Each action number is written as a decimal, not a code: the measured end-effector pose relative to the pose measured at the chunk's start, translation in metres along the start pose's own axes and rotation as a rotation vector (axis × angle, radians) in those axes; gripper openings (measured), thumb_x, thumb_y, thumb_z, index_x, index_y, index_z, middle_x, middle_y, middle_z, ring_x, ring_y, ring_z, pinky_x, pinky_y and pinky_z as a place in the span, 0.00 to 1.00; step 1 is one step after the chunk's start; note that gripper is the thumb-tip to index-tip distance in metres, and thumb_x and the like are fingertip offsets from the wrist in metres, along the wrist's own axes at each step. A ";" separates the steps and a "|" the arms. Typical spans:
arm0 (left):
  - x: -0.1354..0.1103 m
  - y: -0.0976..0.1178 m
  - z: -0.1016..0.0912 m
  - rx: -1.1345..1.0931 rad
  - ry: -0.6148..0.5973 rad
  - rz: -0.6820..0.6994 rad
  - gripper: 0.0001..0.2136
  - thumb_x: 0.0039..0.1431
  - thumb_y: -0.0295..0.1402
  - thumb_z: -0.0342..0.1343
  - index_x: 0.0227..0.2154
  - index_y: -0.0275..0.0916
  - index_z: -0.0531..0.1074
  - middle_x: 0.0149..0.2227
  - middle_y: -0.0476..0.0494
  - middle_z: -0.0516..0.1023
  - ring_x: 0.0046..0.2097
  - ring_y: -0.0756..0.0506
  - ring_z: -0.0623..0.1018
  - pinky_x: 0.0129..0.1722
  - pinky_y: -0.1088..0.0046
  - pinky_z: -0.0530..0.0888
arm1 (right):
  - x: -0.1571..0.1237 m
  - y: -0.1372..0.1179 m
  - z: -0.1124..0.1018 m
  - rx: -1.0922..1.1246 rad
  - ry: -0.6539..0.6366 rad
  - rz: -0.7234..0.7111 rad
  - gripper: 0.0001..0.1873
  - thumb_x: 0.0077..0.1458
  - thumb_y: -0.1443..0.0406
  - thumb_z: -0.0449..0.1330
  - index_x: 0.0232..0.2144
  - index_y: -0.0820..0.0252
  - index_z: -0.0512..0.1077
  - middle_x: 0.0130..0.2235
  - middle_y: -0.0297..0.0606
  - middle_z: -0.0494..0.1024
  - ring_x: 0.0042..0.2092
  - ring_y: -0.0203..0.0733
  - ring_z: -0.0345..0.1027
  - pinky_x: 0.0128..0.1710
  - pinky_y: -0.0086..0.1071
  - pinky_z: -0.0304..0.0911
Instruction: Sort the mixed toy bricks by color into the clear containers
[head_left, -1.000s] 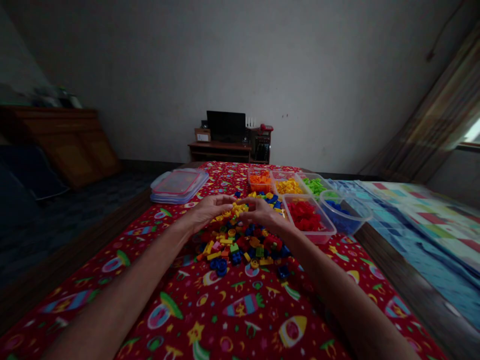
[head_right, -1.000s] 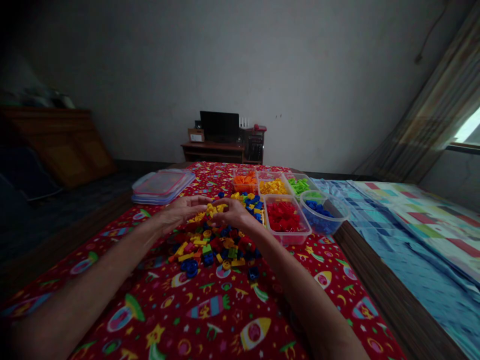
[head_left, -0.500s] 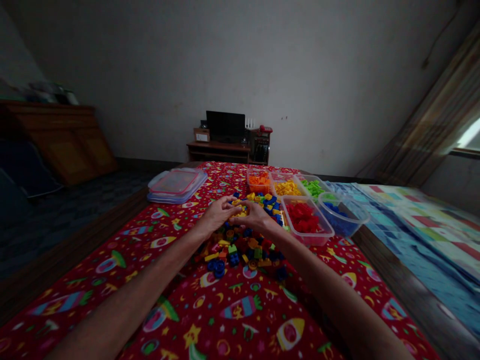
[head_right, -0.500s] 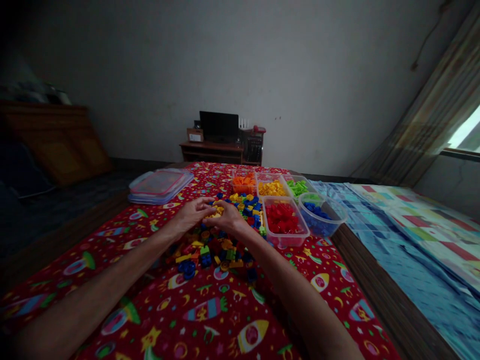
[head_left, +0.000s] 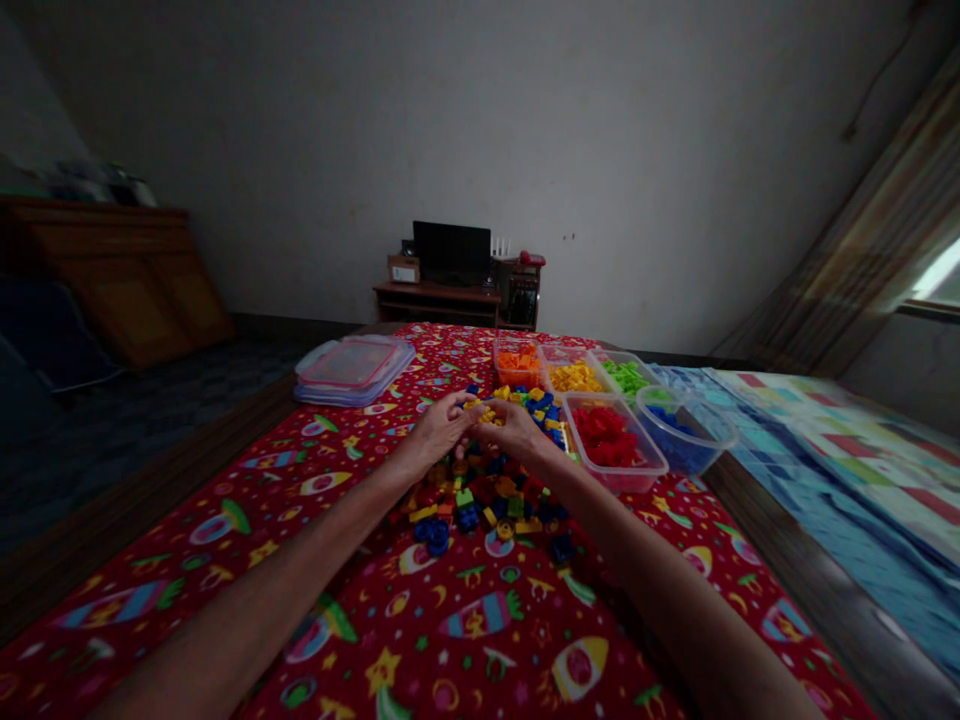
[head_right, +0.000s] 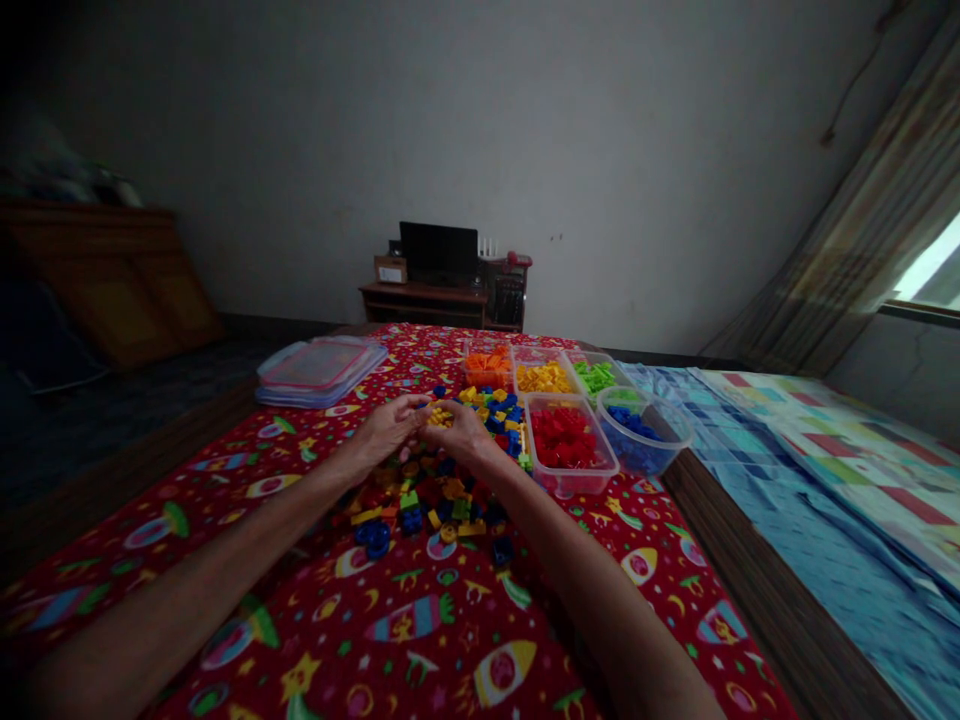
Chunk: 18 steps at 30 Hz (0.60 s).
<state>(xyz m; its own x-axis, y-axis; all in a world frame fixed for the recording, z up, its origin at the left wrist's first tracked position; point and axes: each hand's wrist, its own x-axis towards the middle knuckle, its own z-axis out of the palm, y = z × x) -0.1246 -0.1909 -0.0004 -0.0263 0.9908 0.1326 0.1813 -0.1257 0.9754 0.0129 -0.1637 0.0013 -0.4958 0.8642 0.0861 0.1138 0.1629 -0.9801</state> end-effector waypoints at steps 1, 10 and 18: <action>-0.001 0.001 -0.001 -0.014 0.007 -0.010 0.28 0.51 0.52 0.58 0.47 0.34 0.68 0.21 0.55 0.66 0.18 0.52 0.67 0.13 0.79 0.64 | -0.001 -0.002 -0.001 -0.006 0.015 0.002 0.15 0.44 0.64 0.62 0.36 0.62 0.69 0.24 0.27 0.69 0.25 0.31 0.63 0.21 0.23 0.59; 0.014 0.001 -0.043 0.055 0.209 0.031 0.23 0.58 0.51 0.47 0.36 0.34 0.75 0.31 0.43 0.71 0.23 0.52 0.68 0.18 0.78 0.65 | 0.017 -0.018 -0.066 -0.425 0.259 -0.079 0.12 0.47 0.65 0.58 0.36 0.63 0.71 0.24 0.32 0.72 0.24 0.33 0.65 0.22 0.25 0.60; 0.024 -0.024 -0.060 0.449 0.168 0.100 0.16 0.55 0.44 0.48 0.32 0.38 0.76 0.26 0.46 0.75 0.29 0.45 0.74 0.29 0.72 0.71 | 0.066 -0.033 -0.151 -1.012 0.445 0.029 0.17 0.52 0.63 0.60 0.42 0.69 0.72 0.34 0.47 0.78 0.35 0.43 0.73 0.34 0.31 0.65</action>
<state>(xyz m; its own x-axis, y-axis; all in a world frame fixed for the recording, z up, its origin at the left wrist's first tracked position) -0.1884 -0.1670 -0.0097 -0.1386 0.9486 0.2847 0.5960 -0.1497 0.7889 0.1066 -0.0398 0.0661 -0.1511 0.9349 0.3212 0.8728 0.2787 -0.4007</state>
